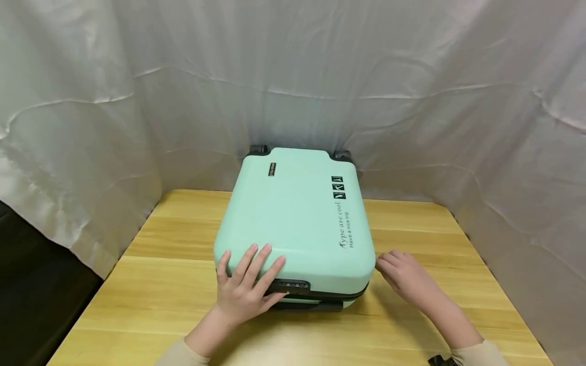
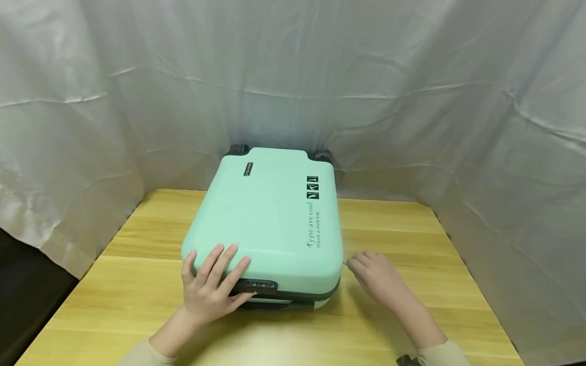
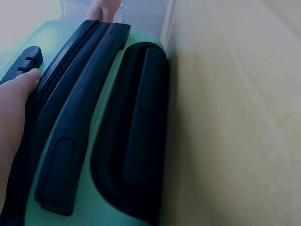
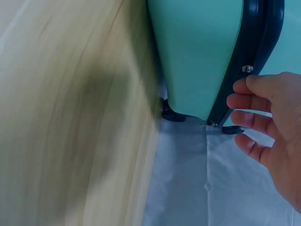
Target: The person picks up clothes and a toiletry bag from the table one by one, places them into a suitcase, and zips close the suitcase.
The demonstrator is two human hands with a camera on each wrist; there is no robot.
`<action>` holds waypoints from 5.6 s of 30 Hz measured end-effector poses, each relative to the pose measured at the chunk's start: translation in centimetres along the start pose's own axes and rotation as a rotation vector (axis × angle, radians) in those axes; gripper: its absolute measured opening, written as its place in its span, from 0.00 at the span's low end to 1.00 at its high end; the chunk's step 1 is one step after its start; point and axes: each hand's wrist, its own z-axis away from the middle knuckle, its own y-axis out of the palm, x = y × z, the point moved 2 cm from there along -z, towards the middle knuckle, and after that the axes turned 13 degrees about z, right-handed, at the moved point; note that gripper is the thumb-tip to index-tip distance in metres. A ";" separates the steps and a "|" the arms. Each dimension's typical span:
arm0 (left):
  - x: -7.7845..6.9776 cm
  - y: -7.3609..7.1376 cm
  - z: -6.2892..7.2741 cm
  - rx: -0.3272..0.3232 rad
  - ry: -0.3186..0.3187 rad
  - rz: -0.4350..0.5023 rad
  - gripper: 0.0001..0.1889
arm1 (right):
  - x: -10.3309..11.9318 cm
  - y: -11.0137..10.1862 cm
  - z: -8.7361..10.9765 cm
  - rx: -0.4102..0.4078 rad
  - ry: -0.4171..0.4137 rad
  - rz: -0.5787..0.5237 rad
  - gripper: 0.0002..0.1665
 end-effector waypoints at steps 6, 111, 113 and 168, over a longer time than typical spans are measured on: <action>0.1 0.1 0.0 -0.003 0.011 -0.007 0.30 | 0.6 -0.1 1.0 -0.059 -0.050 -0.041 0.28; 4.9 -2.4 -1.2 0.099 0.029 0.304 0.36 | 13.6 0.6 0.2 0.643 0.705 -2.337 0.21; 5.3 -2.6 -1.2 0.101 0.017 0.306 0.35 | 13.8 0.7 0.2 0.665 0.754 -2.393 0.21; 6.2 -1.8 -1.2 0.221 -0.005 0.262 0.47 | 18.2 2.6 -3.5 0.936 0.895 -2.496 0.20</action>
